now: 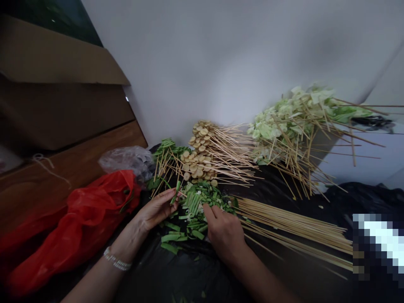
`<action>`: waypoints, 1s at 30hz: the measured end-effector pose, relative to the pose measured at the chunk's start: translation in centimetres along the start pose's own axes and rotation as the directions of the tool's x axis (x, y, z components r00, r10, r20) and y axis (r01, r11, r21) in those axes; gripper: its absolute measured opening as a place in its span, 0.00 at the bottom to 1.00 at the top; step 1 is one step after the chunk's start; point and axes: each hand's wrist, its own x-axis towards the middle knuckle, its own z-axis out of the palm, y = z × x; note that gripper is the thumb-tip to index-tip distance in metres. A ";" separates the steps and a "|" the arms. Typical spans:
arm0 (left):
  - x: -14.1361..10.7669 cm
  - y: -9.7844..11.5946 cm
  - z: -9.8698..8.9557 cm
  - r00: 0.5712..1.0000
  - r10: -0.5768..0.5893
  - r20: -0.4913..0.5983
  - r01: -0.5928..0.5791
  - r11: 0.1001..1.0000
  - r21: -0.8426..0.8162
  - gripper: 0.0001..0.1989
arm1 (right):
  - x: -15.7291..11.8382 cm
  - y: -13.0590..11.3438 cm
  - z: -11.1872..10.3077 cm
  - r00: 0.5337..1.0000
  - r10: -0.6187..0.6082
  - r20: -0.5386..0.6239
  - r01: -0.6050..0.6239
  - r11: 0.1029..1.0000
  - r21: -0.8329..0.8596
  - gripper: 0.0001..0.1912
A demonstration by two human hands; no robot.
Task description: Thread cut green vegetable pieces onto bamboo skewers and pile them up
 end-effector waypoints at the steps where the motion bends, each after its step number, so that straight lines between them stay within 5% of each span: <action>1: 0.0 0.0 0.0 1.000 0.001 -0.002 -0.001 1.000 0.004 0.06 | 0.0 0.0 0.0 1.000 0.002 -0.003 -0.002 1.000 -0.001 0.19; 30: -0.1 -0.4 -0.2 0.997 0.009 0.077 -0.024 0.982 0.188 0.11 | -0.2 -0.5 -0.1 1.000 0.001 -0.008 -0.001 1.000 0.021 0.20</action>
